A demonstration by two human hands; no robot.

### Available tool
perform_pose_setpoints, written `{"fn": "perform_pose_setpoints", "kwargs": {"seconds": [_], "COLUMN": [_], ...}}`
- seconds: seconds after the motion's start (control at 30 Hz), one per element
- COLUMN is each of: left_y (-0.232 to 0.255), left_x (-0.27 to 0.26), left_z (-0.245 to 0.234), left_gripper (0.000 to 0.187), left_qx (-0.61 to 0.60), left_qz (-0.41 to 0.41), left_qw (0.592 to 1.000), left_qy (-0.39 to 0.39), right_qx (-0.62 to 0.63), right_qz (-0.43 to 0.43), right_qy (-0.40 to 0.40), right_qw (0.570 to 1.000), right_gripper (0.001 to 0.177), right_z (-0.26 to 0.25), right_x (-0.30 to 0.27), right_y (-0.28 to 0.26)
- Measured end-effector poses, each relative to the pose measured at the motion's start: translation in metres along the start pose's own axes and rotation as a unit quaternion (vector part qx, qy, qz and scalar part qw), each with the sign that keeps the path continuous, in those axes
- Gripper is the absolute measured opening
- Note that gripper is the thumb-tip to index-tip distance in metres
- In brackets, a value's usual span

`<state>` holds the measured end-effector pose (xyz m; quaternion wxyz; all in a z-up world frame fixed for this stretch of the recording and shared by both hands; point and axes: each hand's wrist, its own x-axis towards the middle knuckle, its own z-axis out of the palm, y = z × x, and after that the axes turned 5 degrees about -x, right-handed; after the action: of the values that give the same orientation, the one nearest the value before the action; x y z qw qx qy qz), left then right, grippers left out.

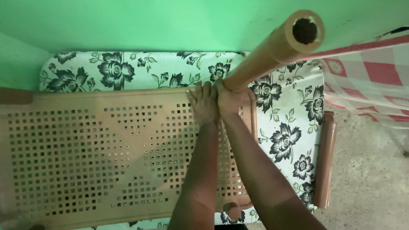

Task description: The person repeatedly inserts cylindrical plastic legs into the holes of a perforated plastic stool seat and places them on a floral-patterned surface. The person handles the legs one at a time, aligning them with the seat holes and pushing them in, then setting them aside.

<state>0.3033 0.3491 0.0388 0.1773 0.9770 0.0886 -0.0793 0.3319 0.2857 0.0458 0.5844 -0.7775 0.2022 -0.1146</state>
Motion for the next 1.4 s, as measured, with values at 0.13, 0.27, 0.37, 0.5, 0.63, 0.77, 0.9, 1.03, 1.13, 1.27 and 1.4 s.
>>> {"fn": "perform_pose_setpoints", "kwargs": {"seconds": [0.13, 0.27, 0.37, 0.5, 0.63, 0.77, 0.9, 1.03, 1.13, 1.27, 1.4], "left_y": [0.003, 0.002, 0.005, 0.007, 0.006, -0.01, -0.02, -0.037, -0.034, -0.026, -0.015], "left_x": [-0.002, -0.004, -0.009, -0.01, -0.003, 0.001, 0.006, -0.044, -0.099, -0.153, -0.199], "left_z": [-0.002, -0.011, -0.012, -0.015, -0.008, 0.016, 0.036, 0.028, 0.013, -0.011, -0.023], "left_gripper": [0.069, 0.06, 0.054, 0.044, 0.055, 0.076, 0.024, 0.04, 0.043, 0.046, 0.049], "left_qx": [-0.043, -0.051, -0.09, -0.075, -0.067, -0.055, -0.912, -0.806, -0.606, -0.705, -0.665], "left_qz": [-0.003, 0.003, 0.007, 0.005, 0.005, 0.06, 0.012, -0.108, -0.015, 0.036, 0.013], "left_qw": [0.999, 0.998, 0.994, 0.995, 0.995, 0.987, 0.41, 0.582, 0.794, 0.706, 0.739], "left_qy": [0.009, 0.038, 0.069, 0.07, 0.077, 0.136, 0.005, 0.014, 0.044, -0.058, -0.108], "right_qx": [0.007, 0.015, 0.001, 0.001, -0.069, -0.036, -0.066, -0.141, -0.005, -0.063, -0.144], "right_qz": [-0.014, -0.03, -0.03, -0.057, -0.073, -0.136, -0.27, -0.249, -0.001, 0.013, 0.034], "right_qy": [-0.006, -0.066, -0.068, -0.124, -0.196, -0.237, -0.209, -0.122, -0.259, -0.289, -0.254], "right_qw": [1.0, 0.997, 0.997, 0.991, 0.975, 0.961, 0.937, 0.95, 0.966, 0.955, 0.956], "right_gripper": [0.038, 0.04, 0.054, 0.044, 0.045, 0.045, 0.045, 0.074, 0.064, 0.058, 0.052], "right_z": [-0.004, -0.01, -0.02, -0.032, -0.044, -0.061, -0.083, -0.099, -0.112, -0.14, -0.172], "right_x": [0.002, 0.007, 0.013, 0.015, 0.008, -0.014, -0.029, -0.057, -0.085, -0.126, -0.172], "right_y": [0.001, -0.003, -0.007, -0.022, -0.037, -0.046, -0.055, -0.05, -0.038, -0.031, -0.035]}}
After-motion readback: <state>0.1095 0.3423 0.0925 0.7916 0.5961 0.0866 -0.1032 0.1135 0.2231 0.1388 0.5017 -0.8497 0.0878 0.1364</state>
